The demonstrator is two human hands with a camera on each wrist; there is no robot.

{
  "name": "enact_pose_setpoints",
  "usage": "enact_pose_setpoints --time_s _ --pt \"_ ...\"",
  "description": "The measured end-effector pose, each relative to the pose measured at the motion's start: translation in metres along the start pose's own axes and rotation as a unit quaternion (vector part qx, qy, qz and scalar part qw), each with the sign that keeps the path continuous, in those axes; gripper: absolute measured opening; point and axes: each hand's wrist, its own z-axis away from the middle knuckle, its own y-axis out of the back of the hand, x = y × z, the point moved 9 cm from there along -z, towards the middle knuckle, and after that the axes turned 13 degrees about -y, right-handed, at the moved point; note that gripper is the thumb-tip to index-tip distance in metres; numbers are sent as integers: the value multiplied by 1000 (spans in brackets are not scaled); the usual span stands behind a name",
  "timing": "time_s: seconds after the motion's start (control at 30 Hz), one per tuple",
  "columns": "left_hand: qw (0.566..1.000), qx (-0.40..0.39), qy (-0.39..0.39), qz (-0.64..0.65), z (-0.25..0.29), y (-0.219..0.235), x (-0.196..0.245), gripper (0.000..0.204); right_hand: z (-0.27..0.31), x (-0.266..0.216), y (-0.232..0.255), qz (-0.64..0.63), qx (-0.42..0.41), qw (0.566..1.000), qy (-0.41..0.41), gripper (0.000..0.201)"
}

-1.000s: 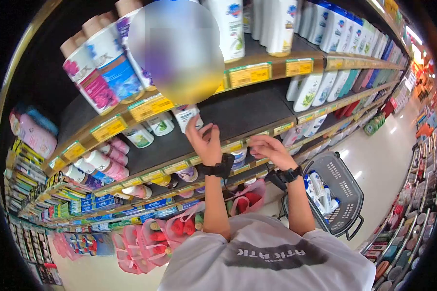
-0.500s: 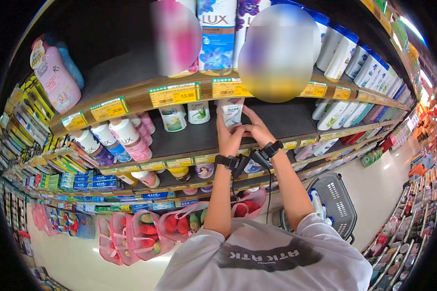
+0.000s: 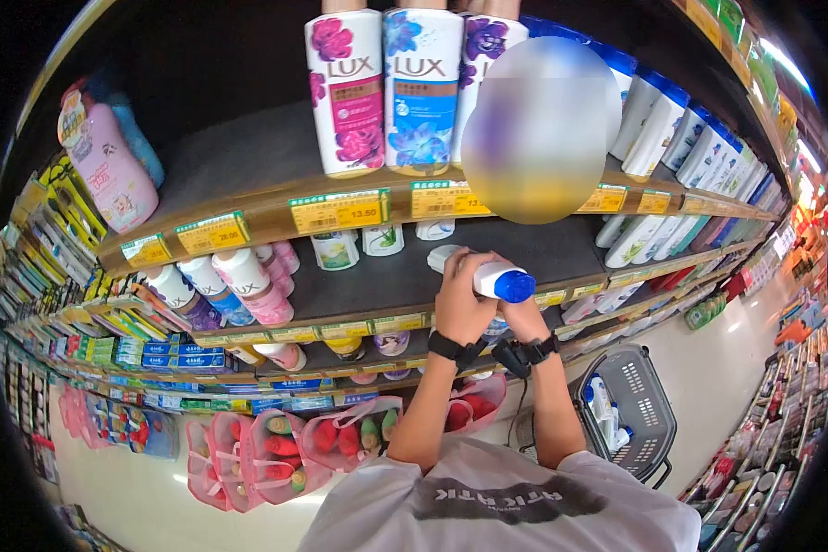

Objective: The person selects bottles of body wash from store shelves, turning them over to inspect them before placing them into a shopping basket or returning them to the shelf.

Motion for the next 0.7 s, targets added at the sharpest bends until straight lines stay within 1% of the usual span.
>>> enact_pose_setpoints --time_s 0.03,0.07,0.13,0.2,0.23,0.3,0.33,0.37,0.4,0.47,0.53,0.6,0.63,0.67,0.7 --pt "1000 -7 16 6 1 -3 8 46 10 -5 5 -8 3 1000 4 52" --pt "1000 -12 17 5 3 -7 15 46 22 -12 10 -17 7 1000 8 54" --pt "996 -29 6 82 4 -22 34 54 48 -33 24 34 14 998 56 59" --pt "995 -54 -31 80 3 -38 64 53 69 -39 46 2 24 998 57 62" --pt "992 -79 -30 98 4 -50 77 52 80 -38 59 -3 33 999 38 65" --pt "982 -125 -39 137 8 -78 98 51 104 -33 91 0 63 997 45 67" --pt "980 -138 -36 140 11 -95 100 51 116 -32 107 -2 78 996 40 68" --pt "974 -162 -47 151 17 -115 103 51 128 -27 125 13 104 994 26 70" --pt "967 -187 -59 163 22 -136 109 51 137 -20 142 7 115 993 20 70" --pt "960 -210 -62 177 31 -175 118 50 153 2 176 -11 128 992 -13 71" --pt "927 -275 -44 252 51 -228 114 49 172 22 211 -12 145 989 -24 72" --pt "917 -295 -54 264 72 -271 117 48 193 52 245 -43 177 981 -65 73" --pt "904 -324 -36 278 85 -295 118 49 204 70 261 -74 199 973 -87 77" --pt "890 -351 -17 291 98 -317 121 49 215 78 272 -78 207 971 -90 77" --pt "886 -354 -14 298 107 -334 126 47 226 91 285 -133 222 960 -110 79"
